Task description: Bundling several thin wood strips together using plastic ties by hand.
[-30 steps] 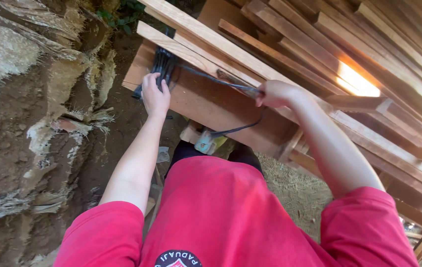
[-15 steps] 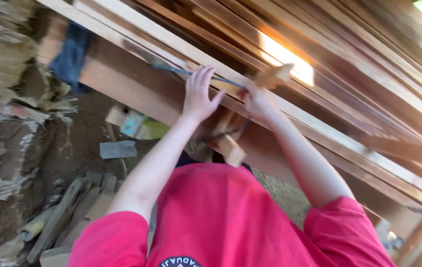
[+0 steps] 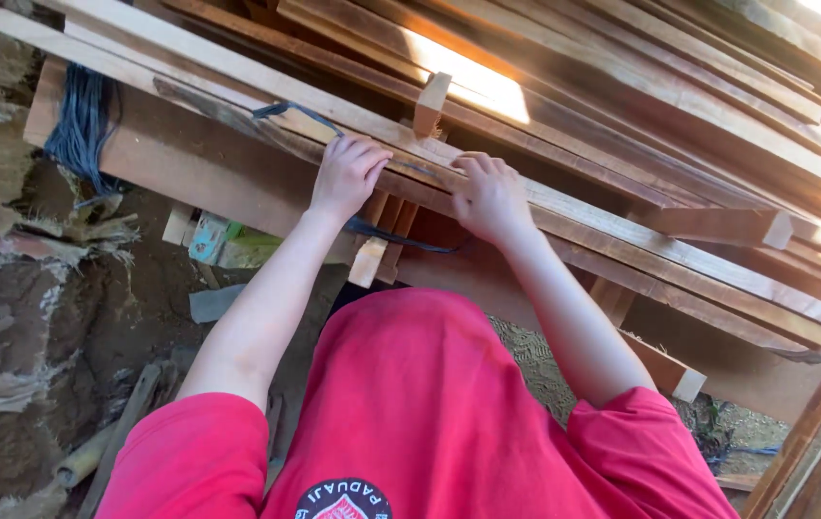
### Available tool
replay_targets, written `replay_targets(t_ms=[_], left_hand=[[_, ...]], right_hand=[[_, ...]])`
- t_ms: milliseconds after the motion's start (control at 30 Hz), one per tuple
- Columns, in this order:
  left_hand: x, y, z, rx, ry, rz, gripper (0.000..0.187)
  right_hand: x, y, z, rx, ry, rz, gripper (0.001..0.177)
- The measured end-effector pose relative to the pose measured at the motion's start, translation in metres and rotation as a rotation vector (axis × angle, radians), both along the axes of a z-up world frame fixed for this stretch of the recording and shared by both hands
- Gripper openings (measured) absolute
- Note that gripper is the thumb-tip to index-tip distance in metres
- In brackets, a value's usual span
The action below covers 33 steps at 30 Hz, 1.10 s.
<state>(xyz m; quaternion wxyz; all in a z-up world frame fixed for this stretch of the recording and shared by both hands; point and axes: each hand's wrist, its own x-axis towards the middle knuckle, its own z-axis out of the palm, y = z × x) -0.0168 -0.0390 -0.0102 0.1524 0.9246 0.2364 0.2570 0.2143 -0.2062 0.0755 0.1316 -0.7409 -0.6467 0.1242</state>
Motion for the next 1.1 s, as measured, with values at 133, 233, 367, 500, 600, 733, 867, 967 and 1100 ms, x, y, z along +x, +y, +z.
replay_targets(t_ms=[133, 233, 367, 500, 600, 733, 867, 967, 1100], left_hand=[[0.009, 0.001, 0.03, 0.006, -0.031, -0.004, 0.007], [0.006, 0.003, 0.047, -0.003, -0.075, -0.001, 0.01], [-0.006, 0.023, 0.047, -0.103, -0.15, 0.093, 0.01], [-0.017, 0.042, 0.057, -0.119, -0.34, 0.419, 0.021], [-0.039, 0.037, 0.02, -0.188, -0.493, 0.73, 0.016], [-0.059, 0.0, -0.041, -0.529, -0.602, 0.933, 0.018], [-0.052, -0.009, -0.053, -1.419, -0.869, 1.211, 0.034], [-0.042, -0.011, -0.071, -2.004, -1.173, 1.19, 0.06], [-0.029, 0.001, -0.075, -2.216, -1.246, 1.175, 0.067]], right_hand=[[-0.039, 0.037, 0.005, 0.038, 0.425, -0.013, 0.044], [-0.063, 0.071, -0.006, 0.037, 0.453, 0.036, 0.039], [-0.078, 0.11, -0.019, 0.246, 0.461, 0.008, 0.025], [-0.089, 0.151, -0.003, 0.311, 0.503, -0.026, 0.027], [-0.084, 0.192, -0.084, 0.334, 0.155, 0.001, 0.023], [-0.083, 0.207, -0.092, 0.311, -0.043, 0.068, 0.018], [-0.079, 0.232, -0.074, -0.507, 0.518, -0.094, 0.064], [-0.076, 0.253, -0.096, -0.86, 0.582, -0.238, 0.103], [-0.077, 0.281, -0.097, -1.101, 0.658, -0.324, 0.116]])
